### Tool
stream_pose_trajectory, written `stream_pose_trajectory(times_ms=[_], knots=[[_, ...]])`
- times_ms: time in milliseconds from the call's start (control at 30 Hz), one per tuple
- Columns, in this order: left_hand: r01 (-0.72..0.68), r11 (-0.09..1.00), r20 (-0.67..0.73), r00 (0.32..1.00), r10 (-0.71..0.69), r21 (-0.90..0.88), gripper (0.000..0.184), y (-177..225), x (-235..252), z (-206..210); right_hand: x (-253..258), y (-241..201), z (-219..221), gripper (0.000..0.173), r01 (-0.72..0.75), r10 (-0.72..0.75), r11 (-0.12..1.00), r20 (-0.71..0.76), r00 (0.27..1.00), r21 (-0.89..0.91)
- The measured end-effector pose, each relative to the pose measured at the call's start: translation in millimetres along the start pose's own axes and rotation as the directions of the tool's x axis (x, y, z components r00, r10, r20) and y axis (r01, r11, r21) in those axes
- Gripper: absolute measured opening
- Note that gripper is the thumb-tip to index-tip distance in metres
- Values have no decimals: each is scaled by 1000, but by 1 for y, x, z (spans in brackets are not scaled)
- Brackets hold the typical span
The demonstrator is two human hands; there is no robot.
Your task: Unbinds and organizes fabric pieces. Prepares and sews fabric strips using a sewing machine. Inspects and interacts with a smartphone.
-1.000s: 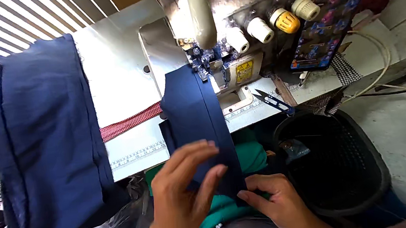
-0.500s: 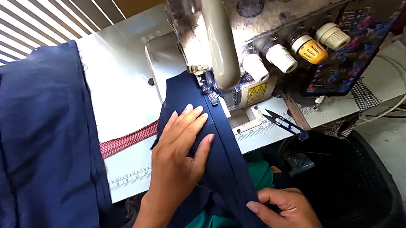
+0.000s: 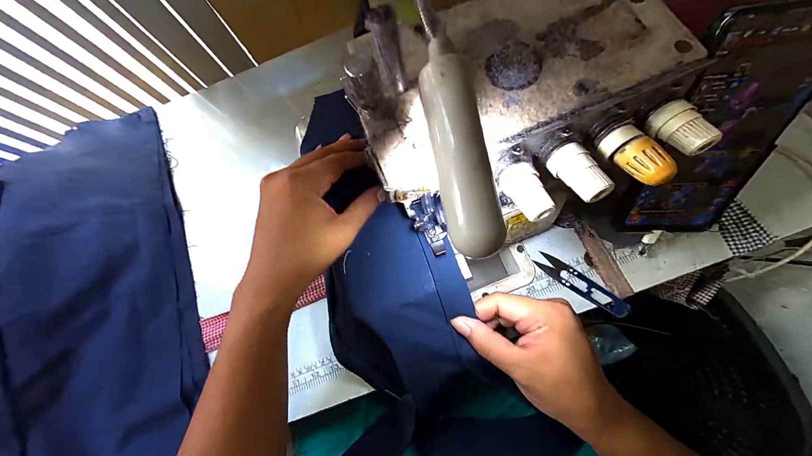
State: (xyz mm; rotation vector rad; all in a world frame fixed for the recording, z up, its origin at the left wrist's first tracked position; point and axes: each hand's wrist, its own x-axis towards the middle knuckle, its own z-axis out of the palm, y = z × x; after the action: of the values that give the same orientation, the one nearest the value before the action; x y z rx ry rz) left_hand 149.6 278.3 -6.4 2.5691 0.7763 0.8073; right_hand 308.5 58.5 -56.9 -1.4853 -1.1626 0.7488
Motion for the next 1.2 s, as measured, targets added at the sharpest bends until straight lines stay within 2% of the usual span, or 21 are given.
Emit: stream_pose_trajectory(times_ms=[167, 233, 300, 333, 400, 467, 500, 533, 567, 633, 667, 733, 767, 833, 900, 933, 967, 1000, 1067, 1133, 1200], knots=[[29, 997, -26, 999, -27, 70, 31, -10, 12, 3, 14, -1, 8, 13, -8, 7, 1000, -50, 999, -14], [149, 982, -89, 986, -139, 118, 38, 13, -20, -1, 3, 2, 8, 12, -3, 1, 999, -51, 999, -45], [333, 942, -207, 920, -333, -37, 51, 35, -67, 2, -25, 7, 4, 17, 45, -52, 978, -32, 998, -202], [404, 893, -219, 870, -442, -198, 58, 42, -95, 8, -43, 10, 1, 23, 81, -88, 948, -10, 996, -307], [487, 683, -63, 788, -612, -545, 70, 49, -148, 21, -85, 19, -7, 32, 98, -86, 896, 48, 995, -434], [466, 418, 122, 768, -629, -780, 68, 50, -181, 19, -129, 29, -16, 30, 37, -9, 904, 67, 998, -425], [450, 379, 138, 771, -621, -808, 65, 50, -191, 11, -149, 29, -22, 29, 18, 23, 916, 97, 995, -400], [440, 433, 90, 776, -625, -787, 60, 52, -197, 1, -164, 24, -28, 28, 23, 38, 923, 149, 988, -383], [451, 559, -9, 773, -635, -696, 56, 55, -200, -10, -175, 13, -33, 28, 54, 32, 926, 220, 975, -374], [505, 796, -217, 780, -586, -334, 54, 68, -202, -24, -186, -12, -39, 25, 191, -44, 913, 378, 925, -361], [505, 846, -257, 806, -532, -169, 54, 78, -201, -25, -188, -20, -38, 23, 260, -78, 898, 451, 889, -356], [451, 886, -197, 864, -463, -108, 36, 110, -201, -8, -188, -28, -32, 19, 353, -66, 861, 606, 792, -367], [463, 856, -42, 874, -484, -232, 33, 129, -201, 5, -188, -28, -28, 17, 380, -37, 845, 668, 743, -376], [557, 666, 268, 828, -493, -497, 29, 158, -205, 34, -186, -31, -23, 10, 394, 25, 840, 754, 656, -372], [606, 458, 362, 778, -514, -651, 20, 171, -210, 49, -172, -39, -32, 11, 330, 120, 879, 830, 545, -344], [611, 356, 378, 752, -541, -707, 18, 174, -212, 49, -163, -39, -40, 17, 286, 142, 897, 833, 534, -336], [608, 236, 403, 722, -563, -758, 17, 175, -212, 46, -151, -37, -49, 22, 251, 127, 907, 790, 600, -337], [599, 102, 446, 688, -572, -794, 17, 175, -212, 41, -135, -31, -54, 25, 243, 71, 903, 680, 729, -355], [568, -165, 560, 644, -521, -806, 17, 175, -205, 28, -83, -16, -46, 35, 188, -52, 901, 333, 941, -391], [529, -368, 643, 659, -391, -765, 17, 178, -199, 18, -37, 15, -18, 54, 155, -134, 973, 130, 982, -171], [513, -449, 666, 677, -312, -732, 16, 188, -196, 18, -24, 30, 9, 50, 0, -41, 960, 141, 989, 281]])
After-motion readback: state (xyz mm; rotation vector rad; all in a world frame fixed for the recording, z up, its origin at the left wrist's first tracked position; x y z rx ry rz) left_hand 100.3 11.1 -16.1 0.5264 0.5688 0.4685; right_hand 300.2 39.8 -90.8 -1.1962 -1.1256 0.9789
